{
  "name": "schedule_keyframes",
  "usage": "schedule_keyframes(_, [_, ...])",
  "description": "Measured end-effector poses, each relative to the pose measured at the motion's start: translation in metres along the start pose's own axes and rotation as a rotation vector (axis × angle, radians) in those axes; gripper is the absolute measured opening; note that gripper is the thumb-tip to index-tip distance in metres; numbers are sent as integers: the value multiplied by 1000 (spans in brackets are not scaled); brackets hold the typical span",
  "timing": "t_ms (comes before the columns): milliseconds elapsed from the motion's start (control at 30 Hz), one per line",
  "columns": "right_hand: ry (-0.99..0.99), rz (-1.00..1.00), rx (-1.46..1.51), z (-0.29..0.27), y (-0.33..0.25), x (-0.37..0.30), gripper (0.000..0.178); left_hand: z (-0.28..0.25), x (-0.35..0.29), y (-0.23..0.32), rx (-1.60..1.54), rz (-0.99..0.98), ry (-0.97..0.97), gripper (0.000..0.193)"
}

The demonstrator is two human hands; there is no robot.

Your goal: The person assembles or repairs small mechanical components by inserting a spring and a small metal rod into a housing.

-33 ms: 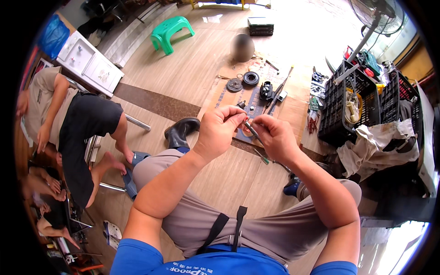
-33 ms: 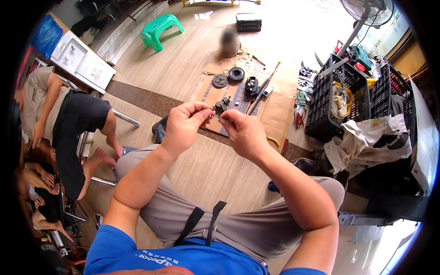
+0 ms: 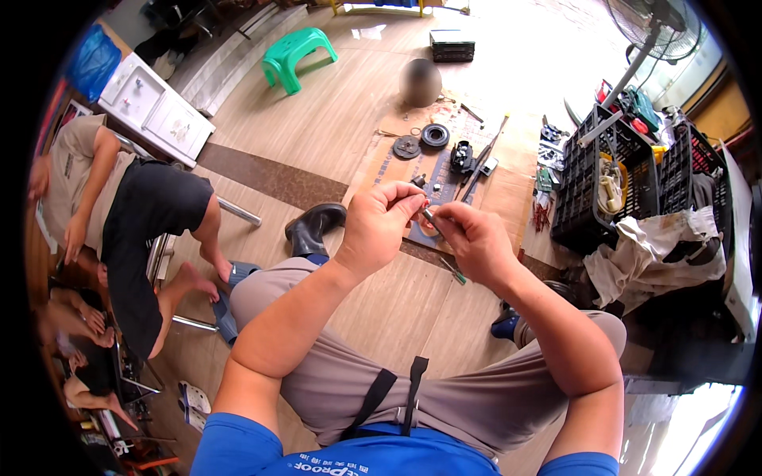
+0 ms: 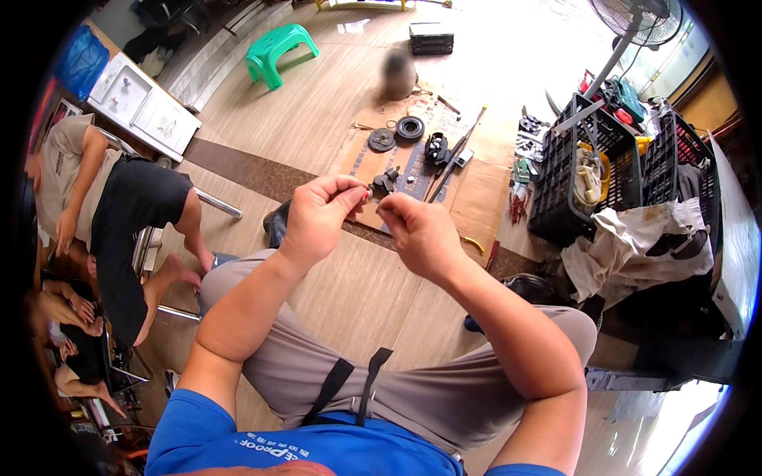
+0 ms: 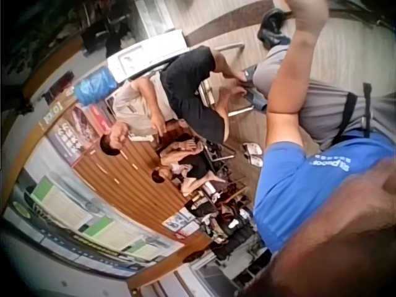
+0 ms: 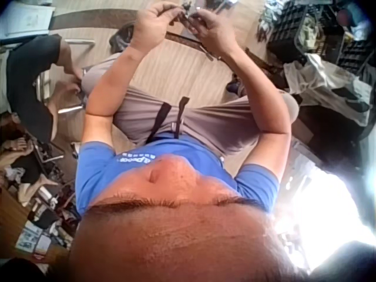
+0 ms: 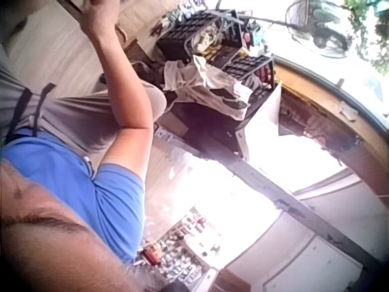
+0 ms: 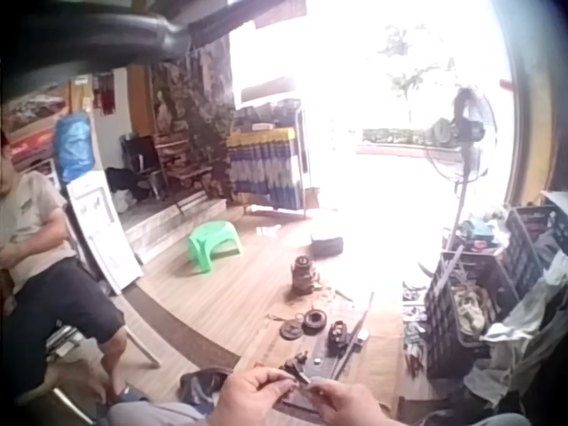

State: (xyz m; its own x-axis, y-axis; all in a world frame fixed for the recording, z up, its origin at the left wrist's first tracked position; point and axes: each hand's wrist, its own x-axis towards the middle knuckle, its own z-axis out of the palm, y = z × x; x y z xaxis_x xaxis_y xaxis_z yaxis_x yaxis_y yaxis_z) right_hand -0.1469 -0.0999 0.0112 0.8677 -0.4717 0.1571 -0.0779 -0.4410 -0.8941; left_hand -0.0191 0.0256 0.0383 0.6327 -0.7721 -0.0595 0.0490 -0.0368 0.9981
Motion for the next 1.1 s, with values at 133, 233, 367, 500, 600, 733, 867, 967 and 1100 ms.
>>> schedule_keyframes(133, [-68, -59, -100, 3, -17, -9, 11, 0, 1, -6, 67, 44, 82, 10])
schedule_keyframes(233, [-129, -16, -157, -2, -30, -10, 12, 0, 1, -8, 104, 82, 101, 10])
schedule_keyframes(367, [-118, -5, -192, -9, -39, -8, 12, 0, 0, -3, 112, 46, 101, 10])
schedule_keyframes(500, [-83, 14, -182, -12, -34, -7, 11, -3, 3, -1, 41, -34, 72, 9])
schedule_keyframes(600, [-104, 28, -177, -14, -43, -7, 11, -3, 3, -7, 80, -7, 81, 9])
schedule_keyframes(733, [-87, -8, -145, -16, -42, -4, 11, 0, -1, -12, 325, 186, 81, 9])
schedule_keyframes(867, [20, 15, -79, -28, -37, 6, 10, 2, -3, -12, 418, 258, -4, 9])
schedule_keyframes(967, [80, 15, -59, -34, -26, 14, 12, 4, -5, -8, 365, 227, -59, 10])
schedule_keyframes(1100, [49, 93, 55, -30, -2, 18, 13, 3, -5, -1, 165, 65, -98, 10])
